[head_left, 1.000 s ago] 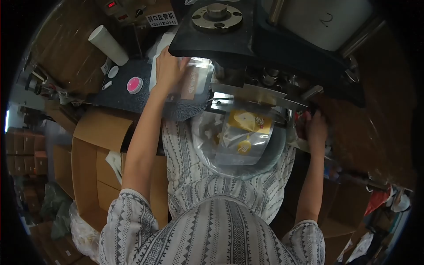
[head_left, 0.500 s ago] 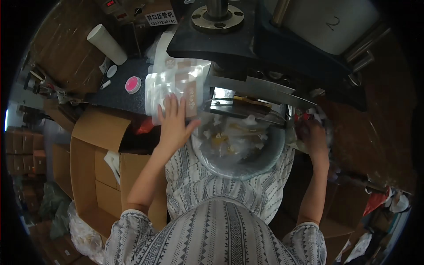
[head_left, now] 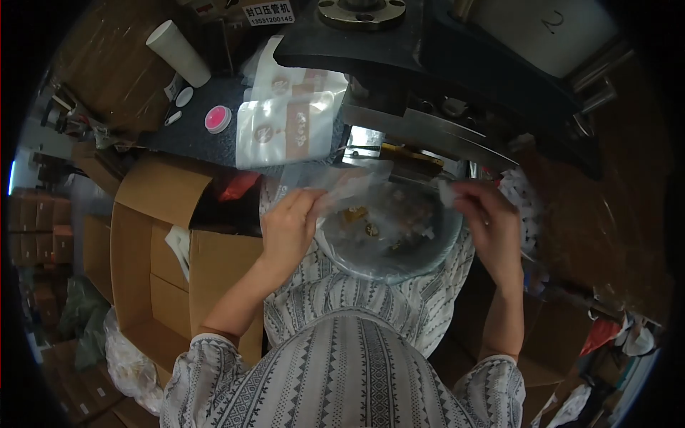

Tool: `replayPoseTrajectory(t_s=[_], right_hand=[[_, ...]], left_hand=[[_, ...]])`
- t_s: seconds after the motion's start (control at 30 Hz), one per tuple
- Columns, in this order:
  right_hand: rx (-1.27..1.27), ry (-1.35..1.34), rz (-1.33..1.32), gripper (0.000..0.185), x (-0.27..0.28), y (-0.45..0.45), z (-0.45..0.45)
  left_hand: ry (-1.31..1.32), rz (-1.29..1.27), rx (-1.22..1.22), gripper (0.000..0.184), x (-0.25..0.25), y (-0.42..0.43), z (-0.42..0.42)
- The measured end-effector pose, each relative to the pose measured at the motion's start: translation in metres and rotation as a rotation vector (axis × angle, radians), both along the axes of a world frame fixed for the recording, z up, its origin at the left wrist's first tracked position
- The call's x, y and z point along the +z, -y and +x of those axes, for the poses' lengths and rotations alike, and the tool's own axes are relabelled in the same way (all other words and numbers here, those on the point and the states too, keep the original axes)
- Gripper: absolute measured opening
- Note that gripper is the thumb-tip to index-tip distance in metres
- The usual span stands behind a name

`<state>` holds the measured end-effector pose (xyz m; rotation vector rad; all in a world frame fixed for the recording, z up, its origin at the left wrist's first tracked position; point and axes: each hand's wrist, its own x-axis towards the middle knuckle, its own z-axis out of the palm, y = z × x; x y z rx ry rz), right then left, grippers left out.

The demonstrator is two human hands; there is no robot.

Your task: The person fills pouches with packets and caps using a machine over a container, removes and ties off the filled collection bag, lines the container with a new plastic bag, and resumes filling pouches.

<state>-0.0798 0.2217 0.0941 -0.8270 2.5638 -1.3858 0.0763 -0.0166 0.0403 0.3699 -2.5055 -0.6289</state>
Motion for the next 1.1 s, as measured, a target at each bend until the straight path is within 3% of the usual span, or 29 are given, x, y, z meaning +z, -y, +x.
replayPoseTrajectory(t_s=[0.07,0.17,0.3,0.4,0.47,0.5,0.57,0.6,0.7,0.77,0.8,0.83,0.87,0.9,0.97,1.0,1.03,1.1], right_hand=[[0.276,-0.264,-0.068,0.019,0.004,0.020,0.009],[0.341,-0.358,0.025,0.024,0.000,0.029,0.013],[0.436,-0.311,-0.016,0.024,-0.002,0.032,0.011],[0.433,-0.111,-0.106,0.024,-0.011,0.030,0.007],[0.218,0.038,-0.073,0.026,-0.015,0.025,0.000],[0.219,0.036,-0.073,0.026,-0.014,0.021,-0.002],[0.078,-0.071,0.030,0.031,-0.013,0.010,-0.007],[0.077,-0.070,0.032,0.031,-0.014,0.003,-0.009],[0.059,-0.292,0.168,0.030,-0.016,-0.017,-0.013],[-0.277,-0.395,0.550,0.022,-0.013,-0.027,-0.017],[-0.277,-0.390,0.551,0.022,-0.026,-0.035,-0.024],[-0.340,-0.432,0.737,0.022,-0.048,-0.045,-0.035],[-0.403,-0.479,0.920,0.021,-0.061,-0.052,-0.044],[-0.405,-0.483,0.916,0.021,-0.063,-0.055,-0.050],[-0.170,-0.271,0.677,0.022,-0.067,-0.061,-0.052],[-0.171,-0.271,0.677,0.022,-0.064,-0.061,-0.050],[-0.168,-0.229,0.619,0.022,-0.057,-0.058,-0.047],[-0.168,-0.188,0.552,0.023,-0.039,-0.052,-0.041]], left_hand=[[0.034,0.026,-0.007,0.016,0.005,-0.004,-0.001],[0.032,0.001,-0.044,0.017,0.007,-0.005,0.002],[0.007,0.055,-0.191,0.012,-0.003,-0.010,-0.001],[0.142,0.248,-0.296,0.005,-0.020,-0.017,-0.006],[0.393,0.603,-0.359,0.016,-0.025,-0.024,-0.018],[0.391,0.603,-0.359,0.016,-0.024,-0.027,-0.025],[0.468,1.029,-0.295,0.026,-0.023,-0.032,-0.041],[0.468,1.031,-0.297,0.026,-0.028,-0.032,-0.049],[0.372,1.522,-0.229,0.032,-0.033,-0.037,-0.068],[0.350,1.536,-0.208,0.033,-0.032,-0.040,-0.068],[0.335,1.549,-0.188,0.034,-0.032,-0.041,-0.067],[0.339,1.549,-0.188,0.034,-0.030,-0.037,-0.065],[0.284,1.227,-0.125,0.038,-0.026,-0.026,-0.064],[0.225,0.904,-0.063,0.042,-0.024,-0.012,-0.064],[-0.104,0.028,0.096,0.055,-0.028,0.030,-0.068],[0.029,-0.338,0.208,0.066,-0.046,0.042,-0.061],[0.026,-0.340,0.209,0.066,-0.054,0.044,-0.053],[0.168,-0.425,-0.016,0.058,-0.062,0.041,-0.030]])
